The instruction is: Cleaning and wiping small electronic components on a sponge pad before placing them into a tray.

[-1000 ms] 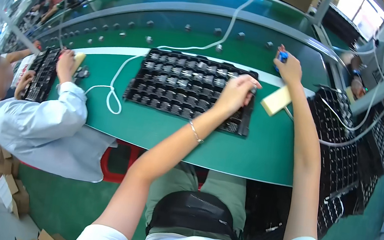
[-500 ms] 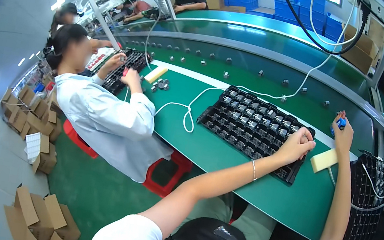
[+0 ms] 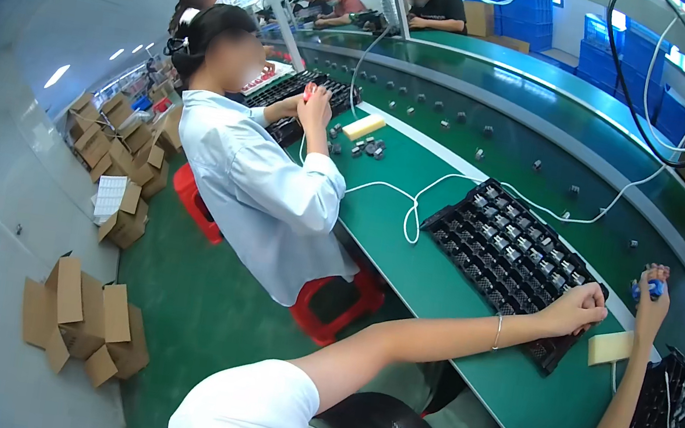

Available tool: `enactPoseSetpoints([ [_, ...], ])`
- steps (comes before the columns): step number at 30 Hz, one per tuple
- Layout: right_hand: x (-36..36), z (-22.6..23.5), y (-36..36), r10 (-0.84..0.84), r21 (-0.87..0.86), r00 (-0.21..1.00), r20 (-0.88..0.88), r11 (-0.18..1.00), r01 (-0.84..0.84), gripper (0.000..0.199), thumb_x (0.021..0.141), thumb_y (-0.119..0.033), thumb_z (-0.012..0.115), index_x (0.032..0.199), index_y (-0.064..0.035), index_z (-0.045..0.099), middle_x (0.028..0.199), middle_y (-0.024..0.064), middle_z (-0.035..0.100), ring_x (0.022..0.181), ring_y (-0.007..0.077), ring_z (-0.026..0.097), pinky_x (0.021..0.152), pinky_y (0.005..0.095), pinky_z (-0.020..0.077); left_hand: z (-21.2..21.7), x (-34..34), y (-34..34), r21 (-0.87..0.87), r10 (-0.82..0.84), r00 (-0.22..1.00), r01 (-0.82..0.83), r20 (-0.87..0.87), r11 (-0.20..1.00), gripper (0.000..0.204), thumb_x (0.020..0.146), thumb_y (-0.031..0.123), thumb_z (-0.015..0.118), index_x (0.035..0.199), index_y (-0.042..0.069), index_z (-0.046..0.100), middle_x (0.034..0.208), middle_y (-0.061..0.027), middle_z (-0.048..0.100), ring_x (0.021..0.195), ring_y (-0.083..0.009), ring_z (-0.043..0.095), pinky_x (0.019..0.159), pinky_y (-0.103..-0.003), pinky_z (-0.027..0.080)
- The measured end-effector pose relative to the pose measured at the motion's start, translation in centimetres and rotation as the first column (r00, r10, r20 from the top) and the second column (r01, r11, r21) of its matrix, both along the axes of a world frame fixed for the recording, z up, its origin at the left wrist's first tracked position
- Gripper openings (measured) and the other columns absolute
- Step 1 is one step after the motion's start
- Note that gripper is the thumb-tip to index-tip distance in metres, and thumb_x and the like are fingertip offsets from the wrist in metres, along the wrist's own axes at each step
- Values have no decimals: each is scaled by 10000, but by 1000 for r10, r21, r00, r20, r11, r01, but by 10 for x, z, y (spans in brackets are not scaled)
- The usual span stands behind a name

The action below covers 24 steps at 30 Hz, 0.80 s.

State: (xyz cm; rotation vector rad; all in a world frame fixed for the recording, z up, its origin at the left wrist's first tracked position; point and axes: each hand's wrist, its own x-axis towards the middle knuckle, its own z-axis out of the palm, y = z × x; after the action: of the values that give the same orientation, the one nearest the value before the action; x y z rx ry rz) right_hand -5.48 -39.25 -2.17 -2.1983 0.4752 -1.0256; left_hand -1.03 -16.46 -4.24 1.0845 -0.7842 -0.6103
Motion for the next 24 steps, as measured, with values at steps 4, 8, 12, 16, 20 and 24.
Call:
enactPoseSetpoints([
  [4, -56, 18, 62, 220, 492, 964, 147, 829, -264, 296, 922, -222, 624, 1167, -56, 612, 774, -37, 552, 592, 6, 457, 470, 153, 294, 16, -9, 5, 10, -10, 998, 9, 65, 1000, 185, 856, 74, 650, 933, 13, 493, 644, -36, 579, 459, -71, 490, 413, -222, 366],
  [8, -91, -11, 84, 191, 593, 938, 290, 733, -333, 392, 935, -236, 590, 1270, -41, 529, 907, -4, 574, 685, 17, 512, 503, 157, 328, 18, -22, 7, 15, -96, 981, 95, 170, 995, 194, 840, 57, 653, 940, -1, 497, 682, -47, 603, 507, -69, 521, 440, -223, 398],
  [12, -111, -7, 85, 206, 695, 931, 302, 620, -363, 390, 938, -236, 571, 1259, -22, 513, 937, 3, 583, 730, 40, 540, 535, 166, 369, 20, -34, 7, 20, -161, 975, 160, 155, 987, 186, 832, 47, 655, 930, -7, 507, 718, -56, 625, 547, -69, 545, 464, -220, 424],
  [16, -119, -3, 84, 226, 713, 916, 332, 575, -400, 403, 934, -243, 575, 1267, -26, 510, 961, 8, 596, 767, 38, 555, 563, 172, 383, 23, -36, 5, 12, -121, 991, 121, 53, 993, 183, 847, 68, 661, 929, -3, 514, 742, -62, 628, 550, -58, 544, 452, -202, 419],
  [20, -109, -5, 96, 243, 707, 928, 284, 601, -374, 384, 926, -223, 573, 1250, -20, 536, 953, 22, 631, 693, 30, 557, 498, 165, 361, 27, -32, 12, 10, -123, 987, 122, 107, 992, 190, 849, 82, 670, 930, 6, 517, 737, -45, 613, 575, -53, 552, 457, -198, 420],
  [24, -110, -5, 97, 273, 713, 933, 233, 605, -355, 428, 952, -276, 560, 1287, -16, 504, 954, 7, 620, 685, 20, 537, 495, 163, 363, 23, -32, 10, 28, -112, 988, 109, 111, 994, 206, 843, 99, 683, 928, 3, 522, 736, -46, 614, 586, -58, 561, 460, -197, 425],
])
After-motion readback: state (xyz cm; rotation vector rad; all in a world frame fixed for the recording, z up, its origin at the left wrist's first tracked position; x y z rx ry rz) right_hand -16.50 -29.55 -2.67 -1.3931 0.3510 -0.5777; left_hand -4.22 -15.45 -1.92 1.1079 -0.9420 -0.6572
